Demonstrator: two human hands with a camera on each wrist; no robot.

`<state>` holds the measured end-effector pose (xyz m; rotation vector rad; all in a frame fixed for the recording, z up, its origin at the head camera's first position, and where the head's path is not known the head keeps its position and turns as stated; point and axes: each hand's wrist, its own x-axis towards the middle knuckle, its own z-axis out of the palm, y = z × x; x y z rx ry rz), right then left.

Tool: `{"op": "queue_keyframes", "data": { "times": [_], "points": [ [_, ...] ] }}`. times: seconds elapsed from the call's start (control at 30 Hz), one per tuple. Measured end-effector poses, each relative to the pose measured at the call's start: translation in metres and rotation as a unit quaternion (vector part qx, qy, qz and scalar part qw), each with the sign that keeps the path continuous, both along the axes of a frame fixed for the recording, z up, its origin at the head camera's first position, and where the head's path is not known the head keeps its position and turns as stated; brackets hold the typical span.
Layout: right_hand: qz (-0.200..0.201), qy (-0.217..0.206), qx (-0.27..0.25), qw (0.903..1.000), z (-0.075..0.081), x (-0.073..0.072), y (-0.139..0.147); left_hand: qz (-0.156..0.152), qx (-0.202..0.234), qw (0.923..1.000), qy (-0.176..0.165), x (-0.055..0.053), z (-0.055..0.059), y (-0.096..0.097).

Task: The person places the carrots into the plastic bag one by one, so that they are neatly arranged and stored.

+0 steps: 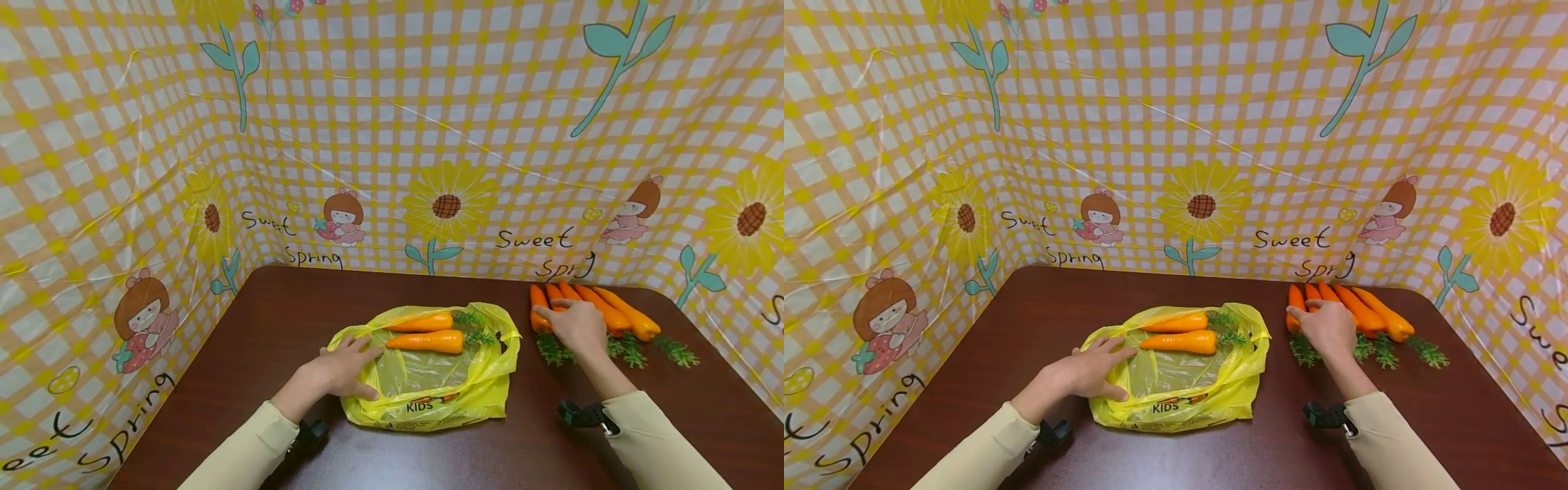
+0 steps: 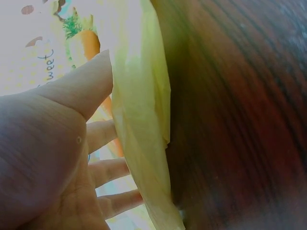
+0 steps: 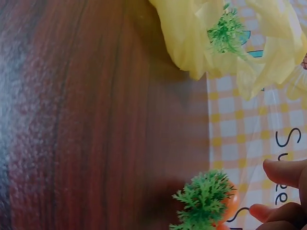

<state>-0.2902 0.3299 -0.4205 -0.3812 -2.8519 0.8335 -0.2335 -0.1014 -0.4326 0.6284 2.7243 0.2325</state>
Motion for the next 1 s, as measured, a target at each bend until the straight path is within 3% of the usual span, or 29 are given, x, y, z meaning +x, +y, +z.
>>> {"op": "queue_keyframes", "data": {
  "times": [1.0],
  "points": [
    [0.004, -0.051, 0.042, 0.9978, -0.013, -0.006, 0.008, 0.003, -0.001, 1.0, 0.002, -0.001, -0.002, 0.0]
  ]
}}
